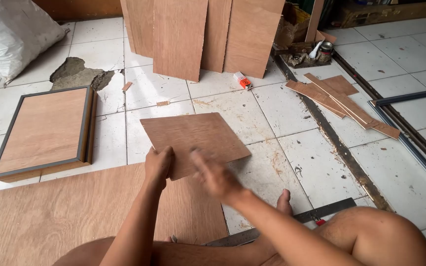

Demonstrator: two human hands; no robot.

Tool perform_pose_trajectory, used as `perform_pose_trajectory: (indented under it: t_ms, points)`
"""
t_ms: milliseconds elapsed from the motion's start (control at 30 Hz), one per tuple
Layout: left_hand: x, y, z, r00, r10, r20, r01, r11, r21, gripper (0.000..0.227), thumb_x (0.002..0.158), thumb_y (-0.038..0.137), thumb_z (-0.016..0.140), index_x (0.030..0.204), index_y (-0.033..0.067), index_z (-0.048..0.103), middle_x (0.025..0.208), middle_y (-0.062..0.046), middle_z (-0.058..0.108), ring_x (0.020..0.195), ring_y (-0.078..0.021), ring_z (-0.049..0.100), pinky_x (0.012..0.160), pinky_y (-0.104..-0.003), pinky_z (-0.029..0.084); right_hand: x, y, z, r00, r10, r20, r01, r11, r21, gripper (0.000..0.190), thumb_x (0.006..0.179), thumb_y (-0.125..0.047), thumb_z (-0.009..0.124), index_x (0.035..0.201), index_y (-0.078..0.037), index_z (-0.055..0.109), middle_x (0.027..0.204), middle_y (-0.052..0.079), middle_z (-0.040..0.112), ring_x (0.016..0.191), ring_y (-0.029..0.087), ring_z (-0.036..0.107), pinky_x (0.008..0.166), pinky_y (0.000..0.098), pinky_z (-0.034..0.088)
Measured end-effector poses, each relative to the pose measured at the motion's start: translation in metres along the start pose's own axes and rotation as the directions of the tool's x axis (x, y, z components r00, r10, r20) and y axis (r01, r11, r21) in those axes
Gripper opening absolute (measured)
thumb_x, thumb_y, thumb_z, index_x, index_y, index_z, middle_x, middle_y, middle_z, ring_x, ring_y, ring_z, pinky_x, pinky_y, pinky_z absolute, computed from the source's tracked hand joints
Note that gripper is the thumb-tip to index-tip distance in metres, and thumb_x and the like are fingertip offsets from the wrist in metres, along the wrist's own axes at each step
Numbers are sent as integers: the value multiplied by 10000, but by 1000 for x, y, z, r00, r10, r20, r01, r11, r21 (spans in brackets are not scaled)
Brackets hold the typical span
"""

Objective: Sanding the edges of several small plywood boards using a piece of sandpaper to smooth them.

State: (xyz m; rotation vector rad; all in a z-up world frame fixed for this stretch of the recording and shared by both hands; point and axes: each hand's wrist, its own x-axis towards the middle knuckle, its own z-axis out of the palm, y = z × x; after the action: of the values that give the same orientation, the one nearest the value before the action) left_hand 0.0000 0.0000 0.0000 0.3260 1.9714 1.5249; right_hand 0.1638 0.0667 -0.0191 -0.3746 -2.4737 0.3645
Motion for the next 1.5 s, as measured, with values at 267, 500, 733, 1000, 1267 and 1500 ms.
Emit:
perform_pose_trajectory:
  t_ms: [267, 500, 733, 1000, 1267, 1500]
  points:
    - [-50, 42, 2, 987, 5, 164, -19, 996, 86, 540, 674, -9, 536, 1203, 7, 432, 891, -252, 518, 657, -329, 624, 603, -413, 567, -10, 6, -41, 947, 195, 255, -128, 958, -258, 650, 713, 49, 399, 1335, 22, 212, 1375, 231, 217, 1250, 396, 233, 980, 534, 253]
    - [5, 7, 3, 996, -8, 92, 11, 1000, -28, 359, 774, 167, 479, 1094, 22, 403, 788, -179, 483, 623, -271, 544, 490, -444, 518, 15, -37, -42, 986, -75, 152, 94, 988, -124, 464, 788, -41, 428, 1250, 7, 422, 1259, 216, 436, 1201, 356, 392, 1005, 515, 261]
    - [-47, 48, 1, 999, 31, 9, -30, 999, -11, 265, 851, 200, 514, 1036, 37, 417, 931, -203, 523, 885, -325, 547, 655, -558, 490, -11, 36, -4, 994, 68, -91, -78, 991, -112, 407, 847, -47, 406, 1246, 32, 412, 1209, 233, 457, 1155, 361, 416, 1010, 448, 285]
    - [-50, 44, 6, 1000, 16, -5, -15, 999, 46, 339, 846, 181, 522, 1120, 27, 395, 1040, -265, 486, 1024, -444, 499, 727, -614, 446, 23, -61, -53, 834, 410, 370, -478, 871, 112, 489, 859, -94, 352, 1324, 38, 278, 1377, 249, 253, 1297, 373, 199, 1066, 455, 155]
    - [-61, 55, -4, 1000, 15, 23, -17, 998, 56, 365, 835, 171, 533, 1140, 14, 406, 1076, -283, 477, 1056, -455, 475, 753, -631, 418, -11, 24, -30, 885, 358, 297, -332, 933, -137, 540, 807, 3, 419, 1317, 22, 242, 1351, 238, 248, 1272, 358, 212, 1049, 453, 189]
    - [-60, 53, 0, 1000, 1, 24, -3, 995, 95, 392, 845, 188, 533, 1181, 36, 399, 1121, -278, 465, 1094, -459, 451, 788, -617, 407, -17, -2, -18, 969, -27, 245, 57, 992, -114, 391, 768, 67, 471, 1150, 147, 447, 1214, 343, 407, 1195, 454, 341, 1019, 480, 278]
